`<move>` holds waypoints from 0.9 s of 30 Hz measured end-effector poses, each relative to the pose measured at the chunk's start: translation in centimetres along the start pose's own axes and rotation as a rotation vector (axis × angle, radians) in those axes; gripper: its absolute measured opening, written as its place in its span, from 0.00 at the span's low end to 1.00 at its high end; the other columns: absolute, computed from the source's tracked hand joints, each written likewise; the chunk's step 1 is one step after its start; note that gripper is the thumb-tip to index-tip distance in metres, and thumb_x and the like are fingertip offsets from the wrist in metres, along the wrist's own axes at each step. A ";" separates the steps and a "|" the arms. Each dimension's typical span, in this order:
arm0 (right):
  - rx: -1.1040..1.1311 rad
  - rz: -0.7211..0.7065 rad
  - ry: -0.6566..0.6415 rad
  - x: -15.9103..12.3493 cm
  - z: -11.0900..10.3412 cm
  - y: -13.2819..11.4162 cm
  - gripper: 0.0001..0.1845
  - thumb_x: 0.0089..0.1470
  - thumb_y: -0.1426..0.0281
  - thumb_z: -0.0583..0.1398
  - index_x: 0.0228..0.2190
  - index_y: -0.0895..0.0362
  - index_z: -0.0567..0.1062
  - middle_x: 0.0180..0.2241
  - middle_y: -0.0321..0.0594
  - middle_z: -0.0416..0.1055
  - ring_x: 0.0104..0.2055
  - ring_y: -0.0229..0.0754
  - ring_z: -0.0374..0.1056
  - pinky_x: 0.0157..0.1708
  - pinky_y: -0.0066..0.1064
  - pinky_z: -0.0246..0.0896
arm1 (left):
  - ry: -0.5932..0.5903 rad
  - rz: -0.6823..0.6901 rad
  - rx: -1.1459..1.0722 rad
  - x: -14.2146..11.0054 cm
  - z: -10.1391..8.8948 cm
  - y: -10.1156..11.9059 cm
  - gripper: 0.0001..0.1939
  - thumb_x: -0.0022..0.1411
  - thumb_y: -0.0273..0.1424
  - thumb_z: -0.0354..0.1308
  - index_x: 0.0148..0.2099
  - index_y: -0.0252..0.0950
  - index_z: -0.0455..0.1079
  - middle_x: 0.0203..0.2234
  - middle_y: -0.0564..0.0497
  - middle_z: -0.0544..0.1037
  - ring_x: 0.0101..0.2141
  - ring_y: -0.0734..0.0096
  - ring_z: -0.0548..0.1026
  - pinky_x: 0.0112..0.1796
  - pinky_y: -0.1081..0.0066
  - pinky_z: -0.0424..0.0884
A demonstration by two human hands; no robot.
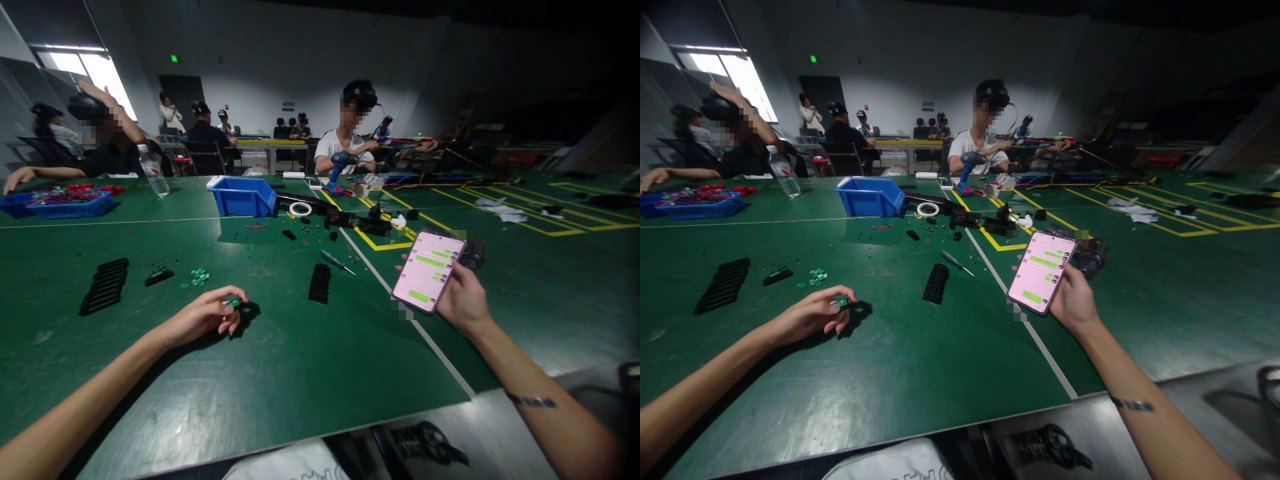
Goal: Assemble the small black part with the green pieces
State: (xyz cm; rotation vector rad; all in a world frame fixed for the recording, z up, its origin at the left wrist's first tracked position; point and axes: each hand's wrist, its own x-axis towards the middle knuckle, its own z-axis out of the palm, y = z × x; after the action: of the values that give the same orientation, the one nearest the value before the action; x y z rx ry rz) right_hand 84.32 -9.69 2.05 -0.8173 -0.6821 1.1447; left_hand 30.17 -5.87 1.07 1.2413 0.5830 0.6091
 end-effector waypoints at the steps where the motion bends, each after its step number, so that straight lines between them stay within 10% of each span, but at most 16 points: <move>1: -0.005 -0.002 0.000 0.0 0.0 0.0 0.27 0.59 0.59 0.56 0.60 0.47 0.70 0.57 0.44 0.74 0.58 0.61 0.70 0.60 0.62 0.60 | 0.000 0.001 -0.001 0.0 0.0 0.0 0.16 0.66 0.29 0.56 0.54 0.32 0.66 0.21 0.53 0.72 0.27 0.69 0.72 0.34 0.70 0.61; 27: -0.014 0.011 0.025 -0.1 0.1 0.1 0.28 0.58 0.59 0.58 0.60 0.46 0.70 0.59 0.43 0.73 0.58 0.62 0.71 0.60 0.63 0.60 | -0.014 0.011 -0.016 0.0 0.0 -0.2 0.15 0.66 0.29 0.56 0.55 0.32 0.68 0.20 0.53 0.71 0.28 0.68 0.72 0.35 0.70 0.63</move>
State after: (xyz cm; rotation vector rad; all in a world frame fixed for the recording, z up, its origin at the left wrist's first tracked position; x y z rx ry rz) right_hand 84.19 -9.77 2.03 -0.8471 -0.6657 1.1392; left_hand 30.16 -5.91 0.92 1.2335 0.5588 0.6121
